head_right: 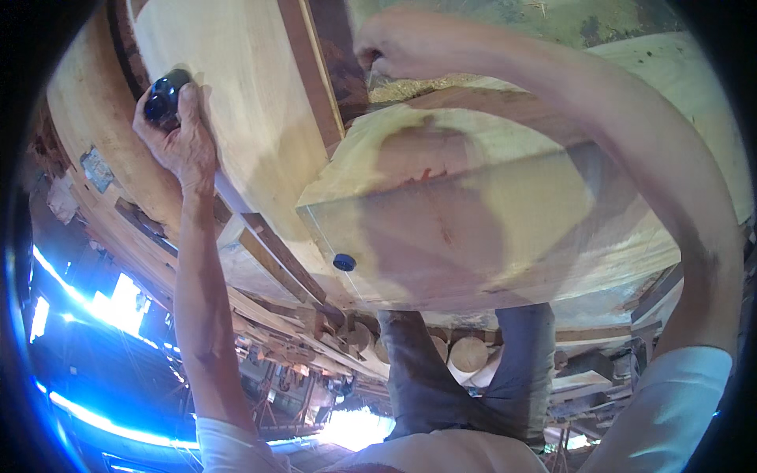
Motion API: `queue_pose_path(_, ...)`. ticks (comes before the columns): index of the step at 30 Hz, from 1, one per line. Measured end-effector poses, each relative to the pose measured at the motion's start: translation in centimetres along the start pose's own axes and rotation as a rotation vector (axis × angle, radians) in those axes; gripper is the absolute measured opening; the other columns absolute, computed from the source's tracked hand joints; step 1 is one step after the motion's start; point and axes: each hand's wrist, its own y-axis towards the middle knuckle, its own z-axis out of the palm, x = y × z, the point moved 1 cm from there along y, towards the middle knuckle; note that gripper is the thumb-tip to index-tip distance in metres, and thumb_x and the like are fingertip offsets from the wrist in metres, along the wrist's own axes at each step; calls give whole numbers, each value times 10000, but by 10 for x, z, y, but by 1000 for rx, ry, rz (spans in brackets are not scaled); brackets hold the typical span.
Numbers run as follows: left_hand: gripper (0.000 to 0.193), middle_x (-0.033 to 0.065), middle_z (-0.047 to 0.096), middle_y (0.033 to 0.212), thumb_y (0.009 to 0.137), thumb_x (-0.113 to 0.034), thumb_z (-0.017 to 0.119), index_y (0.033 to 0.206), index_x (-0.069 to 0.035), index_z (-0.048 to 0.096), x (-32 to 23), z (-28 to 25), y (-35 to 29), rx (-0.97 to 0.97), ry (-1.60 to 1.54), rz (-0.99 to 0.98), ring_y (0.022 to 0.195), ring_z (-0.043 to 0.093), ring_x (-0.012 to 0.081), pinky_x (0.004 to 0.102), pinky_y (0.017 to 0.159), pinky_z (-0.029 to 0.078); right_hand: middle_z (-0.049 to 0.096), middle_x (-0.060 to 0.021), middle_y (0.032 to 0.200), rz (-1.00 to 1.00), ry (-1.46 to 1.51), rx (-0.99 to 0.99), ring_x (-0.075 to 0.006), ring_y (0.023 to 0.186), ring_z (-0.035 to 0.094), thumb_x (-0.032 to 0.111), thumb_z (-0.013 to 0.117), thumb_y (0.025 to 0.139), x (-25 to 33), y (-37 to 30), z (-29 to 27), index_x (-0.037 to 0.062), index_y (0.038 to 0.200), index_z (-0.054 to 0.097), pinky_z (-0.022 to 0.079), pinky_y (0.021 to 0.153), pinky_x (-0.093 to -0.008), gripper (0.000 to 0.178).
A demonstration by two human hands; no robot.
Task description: The person applies a dark liquid finish to a curved wooden piece using a small brush. They repeatedly dip the brush into a small bottle and carefully coat the surface, including edges and recessed areas, in a woodworking shop.
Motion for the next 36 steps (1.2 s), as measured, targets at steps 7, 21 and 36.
queue_pose_path(7,619,116,546,1342,950,-109,842,1435,-70,459,8,-3,-6,26,-253,-98,1154,652,187,281,963,619,723,-175,887,145,265,280,-280,799,682,119,651,961,-28,53,52,-32,1028,712,531,741,-442,176)
queue_pose_path(21,616,138,510,1375,984,-159,801,1456,-104,409,6,-10,-5,89,-87,-54,1130,687,192,265,953,672,740,-249,956,-22,366,124,-398,909,741,113,619,982,-33,47,115,-30,1092,717,583,872,-486,206)
queue_pose_path(36,610,135,521,1374,976,-128,806,1454,-142,426,19,-16,-5,78,-138,-42,1175,674,191,287,979,672,751,-234,1030,4,453,97,-363,970,738,109,611,993,-33,44,122,-38,1082,719,573,919,-460,203)
